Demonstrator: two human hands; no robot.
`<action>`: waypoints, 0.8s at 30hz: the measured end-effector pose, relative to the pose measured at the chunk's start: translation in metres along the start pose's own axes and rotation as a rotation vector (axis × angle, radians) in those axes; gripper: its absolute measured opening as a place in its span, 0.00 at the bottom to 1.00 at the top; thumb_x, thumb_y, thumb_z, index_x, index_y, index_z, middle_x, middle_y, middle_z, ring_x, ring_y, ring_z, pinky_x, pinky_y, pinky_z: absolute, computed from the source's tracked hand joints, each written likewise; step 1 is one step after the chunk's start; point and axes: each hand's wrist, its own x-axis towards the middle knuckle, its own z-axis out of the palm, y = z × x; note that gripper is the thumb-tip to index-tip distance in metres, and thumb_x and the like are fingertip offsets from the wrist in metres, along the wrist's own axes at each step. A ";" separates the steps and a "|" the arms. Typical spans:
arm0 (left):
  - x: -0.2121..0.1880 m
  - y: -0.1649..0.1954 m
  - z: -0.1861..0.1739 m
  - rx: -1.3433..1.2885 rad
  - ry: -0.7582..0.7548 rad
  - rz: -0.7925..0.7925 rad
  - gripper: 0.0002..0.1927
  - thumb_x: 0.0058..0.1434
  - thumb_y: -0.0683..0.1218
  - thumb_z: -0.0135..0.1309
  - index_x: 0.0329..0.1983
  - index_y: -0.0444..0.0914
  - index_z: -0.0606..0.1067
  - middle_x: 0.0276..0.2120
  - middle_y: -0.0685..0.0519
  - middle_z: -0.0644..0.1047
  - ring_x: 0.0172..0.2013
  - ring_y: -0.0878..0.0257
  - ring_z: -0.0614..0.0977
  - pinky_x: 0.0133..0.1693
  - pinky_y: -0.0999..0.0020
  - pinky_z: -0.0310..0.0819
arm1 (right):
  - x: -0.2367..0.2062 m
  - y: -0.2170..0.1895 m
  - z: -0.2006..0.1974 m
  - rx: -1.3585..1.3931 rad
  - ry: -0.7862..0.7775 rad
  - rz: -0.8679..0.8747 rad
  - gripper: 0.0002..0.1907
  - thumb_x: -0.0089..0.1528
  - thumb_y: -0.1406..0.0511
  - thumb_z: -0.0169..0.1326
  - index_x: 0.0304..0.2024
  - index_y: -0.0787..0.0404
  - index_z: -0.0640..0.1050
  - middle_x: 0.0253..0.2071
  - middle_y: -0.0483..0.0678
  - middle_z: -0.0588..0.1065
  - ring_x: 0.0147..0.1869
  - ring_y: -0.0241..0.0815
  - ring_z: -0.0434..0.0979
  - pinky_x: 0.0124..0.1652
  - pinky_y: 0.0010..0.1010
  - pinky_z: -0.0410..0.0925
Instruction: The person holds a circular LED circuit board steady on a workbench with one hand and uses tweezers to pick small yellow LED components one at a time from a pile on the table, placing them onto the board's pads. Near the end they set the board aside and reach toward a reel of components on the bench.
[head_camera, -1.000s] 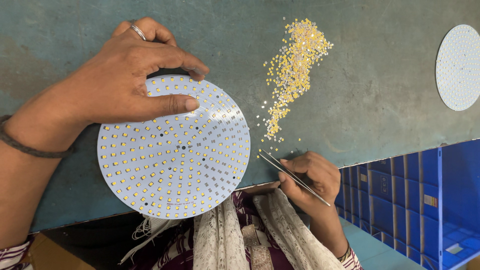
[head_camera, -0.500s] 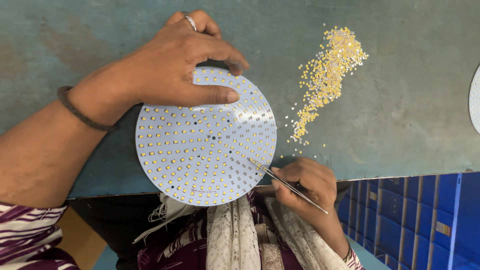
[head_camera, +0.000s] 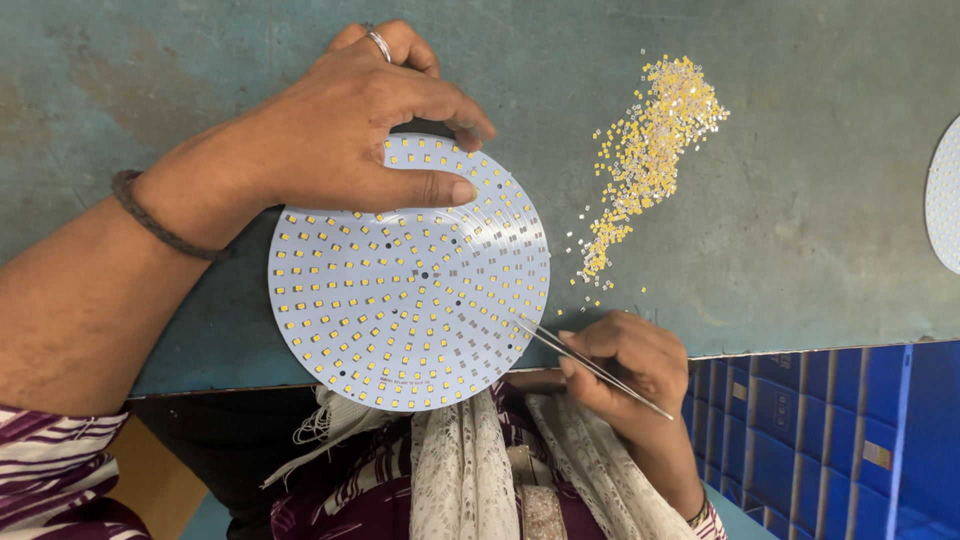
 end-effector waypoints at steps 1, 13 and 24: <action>0.000 0.000 0.000 0.003 0.000 0.001 0.25 0.59 0.65 0.61 0.51 0.46 0.82 0.44 0.57 0.83 0.55 0.54 0.72 0.57 0.53 0.57 | 0.000 0.001 0.000 -0.006 -0.020 -0.024 0.10 0.54 0.69 0.66 0.29 0.66 0.76 0.30 0.49 0.79 0.30 0.40 0.80 0.31 0.27 0.70; -0.002 -0.001 -0.001 0.000 0.009 0.008 0.25 0.59 0.64 0.62 0.51 0.45 0.82 0.44 0.56 0.83 0.56 0.54 0.72 0.59 0.53 0.56 | 0.005 0.002 0.004 -0.030 -0.058 -0.124 0.09 0.54 0.70 0.65 0.28 0.66 0.76 0.29 0.49 0.79 0.29 0.41 0.80 0.31 0.29 0.69; -0.001 -0.001 0.000 0.018 0.021 0.017 0.25 0.60 0.65 0.62 0.52 0.45 0.82 0.43 0.57 0.84 0.56 0.54 0.72 0.60 0.52 0.56 | 0.006 -0.001 0.006 0.011 -0.053 -0.061 0.10 0.55 0.69 0.65 0.29 0.66 0.75 0.30 0.49 0.79 0.29 0.41 0.80 0.31 0.28 0.69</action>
